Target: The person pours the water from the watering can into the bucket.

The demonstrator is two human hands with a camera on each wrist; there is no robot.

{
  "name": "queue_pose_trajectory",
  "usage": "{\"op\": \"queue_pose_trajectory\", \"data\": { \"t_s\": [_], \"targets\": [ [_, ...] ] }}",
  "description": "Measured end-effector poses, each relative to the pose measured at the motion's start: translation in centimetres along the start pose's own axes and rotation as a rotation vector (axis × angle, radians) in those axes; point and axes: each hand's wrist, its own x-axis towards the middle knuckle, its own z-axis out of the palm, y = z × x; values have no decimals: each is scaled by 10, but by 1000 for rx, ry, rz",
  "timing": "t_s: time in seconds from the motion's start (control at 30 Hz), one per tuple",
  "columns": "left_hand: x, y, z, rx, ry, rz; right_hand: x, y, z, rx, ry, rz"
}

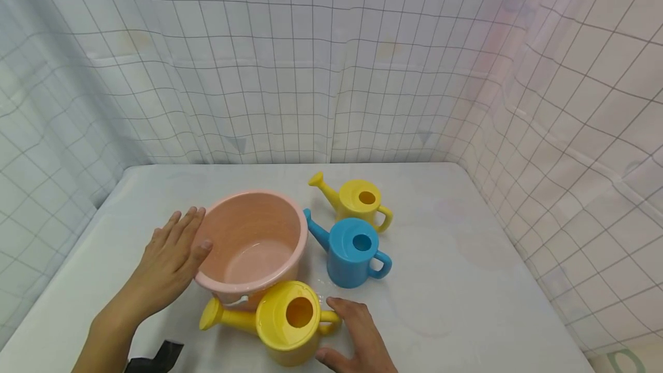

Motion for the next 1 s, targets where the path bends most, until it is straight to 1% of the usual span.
{"op": "queue_pose_trajectory", "data": {
  "t_s": [0.13, 0.27, 0.43, 0.57, 0.73, 0.87, 1.0],
  "targets": [
    [0, 0, 1, -9, -5, 0, 0, -1, 1, 52, -38, 24],
    [-1, -1, 1, -11, -7, -4, 1, 0, 3, 78, -43, 38],
    [-1, -1, 1, -14, -9, -8, 2, 1, 6, 84, -13, 50],
    [-2, -1, 2, -18, -8, -8, 4, 4, 8, 116, 9, 51],
    [-2, -2, 2, -23, -10, -7, 6, 10, 12, 158, 48, 33],
    [-3, -3, 3, -27, -14, -9, 9, 13, 15, 203, 62, 60],
    [-3, -3, 3, -33, -18, -15, 11, 15, 17, 262, 63, 106]
  ]
}}
